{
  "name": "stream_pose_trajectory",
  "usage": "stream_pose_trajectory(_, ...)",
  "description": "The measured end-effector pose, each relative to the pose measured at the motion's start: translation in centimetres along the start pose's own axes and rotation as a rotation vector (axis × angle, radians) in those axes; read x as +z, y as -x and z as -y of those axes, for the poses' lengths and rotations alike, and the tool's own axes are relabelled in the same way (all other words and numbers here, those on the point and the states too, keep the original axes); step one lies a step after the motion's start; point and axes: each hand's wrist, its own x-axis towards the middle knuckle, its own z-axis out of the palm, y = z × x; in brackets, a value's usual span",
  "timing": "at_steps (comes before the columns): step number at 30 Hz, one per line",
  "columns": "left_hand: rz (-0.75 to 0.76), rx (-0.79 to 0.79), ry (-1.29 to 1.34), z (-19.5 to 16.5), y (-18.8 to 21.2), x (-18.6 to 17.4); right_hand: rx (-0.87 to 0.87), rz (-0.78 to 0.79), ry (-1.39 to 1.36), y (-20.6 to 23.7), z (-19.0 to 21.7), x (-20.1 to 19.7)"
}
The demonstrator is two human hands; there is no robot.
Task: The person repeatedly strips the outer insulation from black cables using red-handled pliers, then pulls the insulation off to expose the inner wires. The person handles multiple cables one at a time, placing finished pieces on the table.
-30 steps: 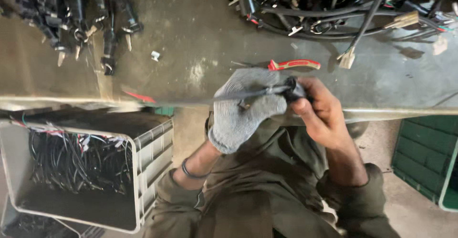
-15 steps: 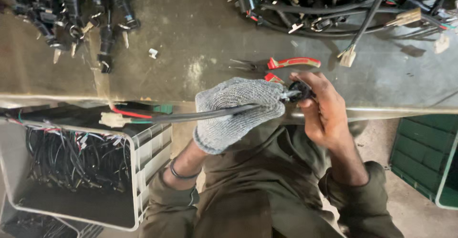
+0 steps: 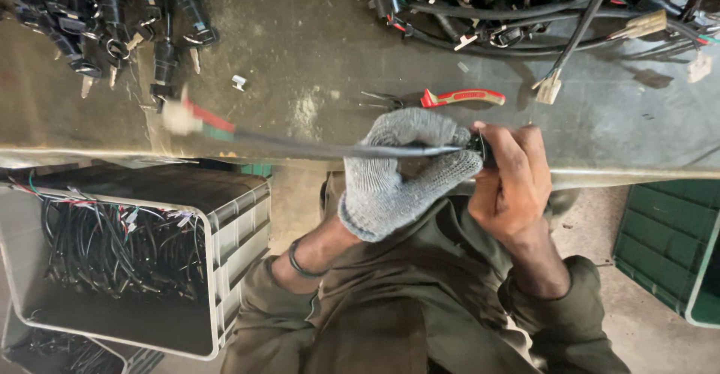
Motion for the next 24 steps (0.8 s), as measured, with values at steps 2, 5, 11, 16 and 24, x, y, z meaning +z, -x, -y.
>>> stream_pose_trajectory(2, -0.044, 0.013, -0.027, 0.3, 0.4, 0.5, -0.014, -0.029, 0.037, 0.0, 0.1, 0.1)
stream_pose_trajectory(5, 0.033, -0.06, 0.015, 0.7, -0.2, 0.1, 0.047, 0.035, 0.022, 0.1, 0.1, -0.1)
stream_pose_trajectory(11, 0.166, 0.103, -0.175, 0.4, -1.3, -1.6, 0.179, 0.141, -0.214, 0.8, 0.5, -0.5)
stream_pose_trajectory(16, 0.102, 0.043, -0.338, -1.1, 0.7, 0.5, 0.616, 0.206, -0.64, 1.2, -0.2, -0.3)
stream_pose_trajectory(24, 0.354, 0.118, -0.05, 1.3, -0.8, -1.8, 0.66, 0.358, -0.721, 2.3, -0.9, -0.3)
